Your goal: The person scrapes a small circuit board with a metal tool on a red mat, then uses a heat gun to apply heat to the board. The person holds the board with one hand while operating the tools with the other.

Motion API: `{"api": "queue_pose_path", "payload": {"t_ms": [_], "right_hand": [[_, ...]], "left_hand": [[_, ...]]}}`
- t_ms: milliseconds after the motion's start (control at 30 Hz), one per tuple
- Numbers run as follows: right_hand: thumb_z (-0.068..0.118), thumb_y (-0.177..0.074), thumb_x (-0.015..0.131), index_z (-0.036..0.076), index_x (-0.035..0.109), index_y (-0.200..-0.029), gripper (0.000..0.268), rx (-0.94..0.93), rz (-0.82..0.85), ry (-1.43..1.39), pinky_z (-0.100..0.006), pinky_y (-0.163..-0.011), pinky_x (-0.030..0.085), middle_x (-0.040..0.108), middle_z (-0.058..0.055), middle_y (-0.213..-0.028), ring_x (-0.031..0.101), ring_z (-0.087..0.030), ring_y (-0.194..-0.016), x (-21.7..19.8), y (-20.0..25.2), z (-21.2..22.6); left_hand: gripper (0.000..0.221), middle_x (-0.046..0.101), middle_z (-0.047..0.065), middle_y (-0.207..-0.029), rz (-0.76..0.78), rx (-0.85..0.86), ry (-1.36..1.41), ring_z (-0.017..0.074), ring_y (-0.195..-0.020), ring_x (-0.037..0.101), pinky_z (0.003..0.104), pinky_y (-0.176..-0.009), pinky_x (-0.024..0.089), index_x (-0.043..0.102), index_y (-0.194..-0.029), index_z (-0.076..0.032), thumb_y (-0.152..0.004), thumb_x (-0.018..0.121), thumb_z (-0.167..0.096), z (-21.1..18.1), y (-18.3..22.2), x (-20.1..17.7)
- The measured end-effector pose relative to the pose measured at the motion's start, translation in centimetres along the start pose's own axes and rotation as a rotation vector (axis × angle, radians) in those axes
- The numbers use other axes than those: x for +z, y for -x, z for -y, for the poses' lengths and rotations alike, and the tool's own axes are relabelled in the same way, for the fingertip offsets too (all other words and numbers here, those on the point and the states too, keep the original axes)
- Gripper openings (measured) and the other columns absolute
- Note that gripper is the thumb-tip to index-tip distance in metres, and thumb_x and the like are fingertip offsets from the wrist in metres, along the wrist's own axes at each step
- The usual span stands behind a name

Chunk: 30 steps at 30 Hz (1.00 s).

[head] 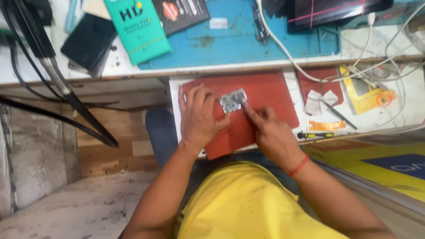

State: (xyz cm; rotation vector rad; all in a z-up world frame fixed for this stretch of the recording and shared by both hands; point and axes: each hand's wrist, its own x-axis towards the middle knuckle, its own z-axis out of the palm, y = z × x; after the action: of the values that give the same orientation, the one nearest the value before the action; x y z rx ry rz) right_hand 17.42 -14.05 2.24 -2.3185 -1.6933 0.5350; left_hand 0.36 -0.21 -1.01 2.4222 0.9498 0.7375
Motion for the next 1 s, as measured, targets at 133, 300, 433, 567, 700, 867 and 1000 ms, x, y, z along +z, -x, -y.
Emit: {"api": "queue_pose_path", "payload": {"t_ms": [133, 300, 433, 567, 700, 867, 1000], "right_hand": [[0.003, -0.088, 0.050, 0.020, 0.054, -0.147, 0.062, -0.057, -0.027, 0.000, -0.052, -0.065, 0.056, 0.062, -0.018, -0.114, 0.068, -0.043, -0.080, -0.2, -1.2, 0.0], [0.003, -0.086, 0.051, 0.020, 0.052, -0.149, 0.065, -0.036, -0.012, -0.015, -0.052, -0.067, 0.057, 0.061, -0.018, -0.115, 0.068, -0.043, -0.081, -0.2, -1.1, -0.1], [0.001, -0.091, 0.051, 0.019, 0.052, -0.150, 0.062, -0.050, -0.023, -0.018, -0.053, -0.070, 0.056, 0.061, -0.018, -0.118, 0.068, -0.043, -0.082, 0.2, -0.6, 0.2], [-0.001, -0.085, 0.053, 0.018, 0.050, -0.151, 0.068, -0.094, -0.034, -0.057, -0.052, -0.063, 0.057, 0.061, -0.020, -0.114, 0.067, -0.044, -0.080, -0.7, -0.5, 0.5], [0.002, -0.088, 0.054, 0.019, 0.052, -0.149, 0.064, -0.106, -0.078, -0.024, -0.052, -0.066, 0.057, 0.060, -0.020, -0.114, 0.068, -0.043, -0.079, -0.6, -0.6, 0.9], [0.002, -0.086, 0.054, 0.019, 0.052, -0.150, 0.066, -0.069, -0.007, -0.003, -0.052, -0.063, 0.057, 0.060, -0.020, -0.110, 0.067, -0.043, -0.074, -1.1, -0.7, 0.8], [0.002, -0.087, 0.054, 0.018, 0.054, -0.147, 0.062, -0.066, -0.029, -0.014, -0.052, -0.062, 0.056, 0.061, -0.019, -0.114, 0.067, -0.043, -0.074, -0.4, -0.6, 0.8]], "left_hand": [[0.052, 0.059, 0.007, -0.116, 0.013, -0.028, 0.018, 0.0304, -0.126, 0.051, 0.062, -0.120, 0.022, 0.069, -0.105, -0.009, -0.064, 0.088, -0.035, 0.2, -0.2, 0.0], [0.049, 0.059, 0.006, -0.114, -0.021, -0.001, 0.000, 0.0299, -0.128, 0.051, 0.063, -0.121, 0.021, 0.068, -0.103, -0.009, -0.066, 0.088, -0.035, -0.2, -1.1, -0.2], [0.050, 0.059, 0.007, -0.116, -0.015, -0.022, 0.001, 0.0312, -0.128, 0.051, 0.062, -0.121, 0.021, 0.069, -0.104, -0.009, -0.067, 0.088, -0.035, -0.2, 0.0, 0.1], [0.050, 0.059, 0.007, -0.117, -0.008, -0.004, -0.003, 0.0305, -0.128, 0.051, 0.062, -0.121, 0.020, 0.069, -0.105, -0.009, -0.066, 0.088, -0.035, -0.2, -0.7, 0.1], [0.050, 0.060, 0.007, -0.116, -0.015, -0.030, -0.005, 0.0302, -0.128, 0.051, 0.062, -0.121, 0.020, 0.069, -0.104, -0.009, -0.065, 0.088, -0.036, 0.1, -0.2, 0.0], [0.051, 0.059, 0.008, -0.118, -0.018, -0.003, -0.004, 0.0300, -0.128, 0.051, 0.062, -0.122, 0.020, 0.069, -0.105, -0.009, -0.067, 0.089, -0.035, -0.2, -0.9, 0.2], [0.051, 0.059, 0.006, -0.117, -0.016, -0.031, -0.007, 0.0297, -0.129, 0.051, 0.062, -0.122, 0.020, 0.069, -0.105, -0.009, -0.066, 0.090, -0.035, 0.1, 0.0, 0.1]]}}
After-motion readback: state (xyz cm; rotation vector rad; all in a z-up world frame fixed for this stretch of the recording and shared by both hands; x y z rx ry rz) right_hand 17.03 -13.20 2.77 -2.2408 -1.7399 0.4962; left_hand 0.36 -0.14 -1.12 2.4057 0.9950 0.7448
